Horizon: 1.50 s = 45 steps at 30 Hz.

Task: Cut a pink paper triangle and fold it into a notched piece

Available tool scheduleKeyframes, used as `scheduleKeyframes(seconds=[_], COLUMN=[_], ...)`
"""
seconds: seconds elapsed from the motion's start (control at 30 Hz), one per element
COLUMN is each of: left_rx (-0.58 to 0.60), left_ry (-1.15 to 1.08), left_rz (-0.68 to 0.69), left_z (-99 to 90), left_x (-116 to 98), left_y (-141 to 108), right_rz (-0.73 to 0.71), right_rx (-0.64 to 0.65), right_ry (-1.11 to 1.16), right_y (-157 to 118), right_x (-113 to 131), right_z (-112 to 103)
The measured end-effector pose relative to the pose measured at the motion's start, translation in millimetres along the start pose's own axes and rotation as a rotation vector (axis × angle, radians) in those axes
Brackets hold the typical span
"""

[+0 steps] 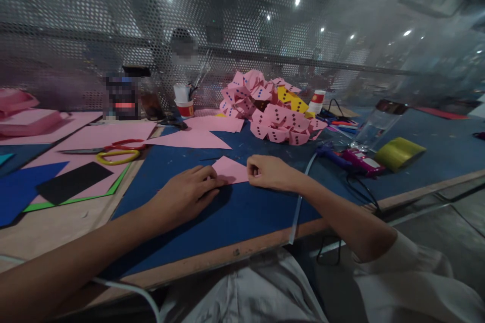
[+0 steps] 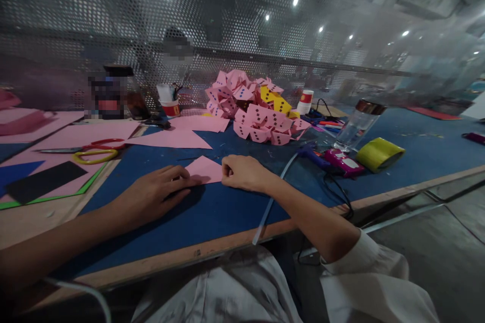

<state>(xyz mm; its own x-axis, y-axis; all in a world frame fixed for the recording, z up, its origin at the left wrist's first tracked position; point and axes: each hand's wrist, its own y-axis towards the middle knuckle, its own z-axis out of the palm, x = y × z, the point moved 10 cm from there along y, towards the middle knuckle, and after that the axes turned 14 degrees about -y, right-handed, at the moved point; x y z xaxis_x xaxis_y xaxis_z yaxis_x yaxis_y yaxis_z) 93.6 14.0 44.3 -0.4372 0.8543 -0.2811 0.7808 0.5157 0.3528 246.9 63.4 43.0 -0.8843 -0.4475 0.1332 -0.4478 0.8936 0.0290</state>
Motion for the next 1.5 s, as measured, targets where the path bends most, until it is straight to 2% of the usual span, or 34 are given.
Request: scheduleKeyframes(seconds=[1.27, 1.5], left_rx=[0.026, 0.021], left_ry=[-0.004, -0.014], left_rz=[-0.034, -0.041], left_z=[1.9, 1.2], left_x=[3.6, 3.6], left_y=[-0.1, 0.9], right_rz=[0.032, 0.031], right_rx=[0.23, 0.223], right_ry=[-0.147, -0.211], right_y=[-14.4, -16.3], right_x=[-29.5, -32.4], right_z=[-12.5, -16.4])
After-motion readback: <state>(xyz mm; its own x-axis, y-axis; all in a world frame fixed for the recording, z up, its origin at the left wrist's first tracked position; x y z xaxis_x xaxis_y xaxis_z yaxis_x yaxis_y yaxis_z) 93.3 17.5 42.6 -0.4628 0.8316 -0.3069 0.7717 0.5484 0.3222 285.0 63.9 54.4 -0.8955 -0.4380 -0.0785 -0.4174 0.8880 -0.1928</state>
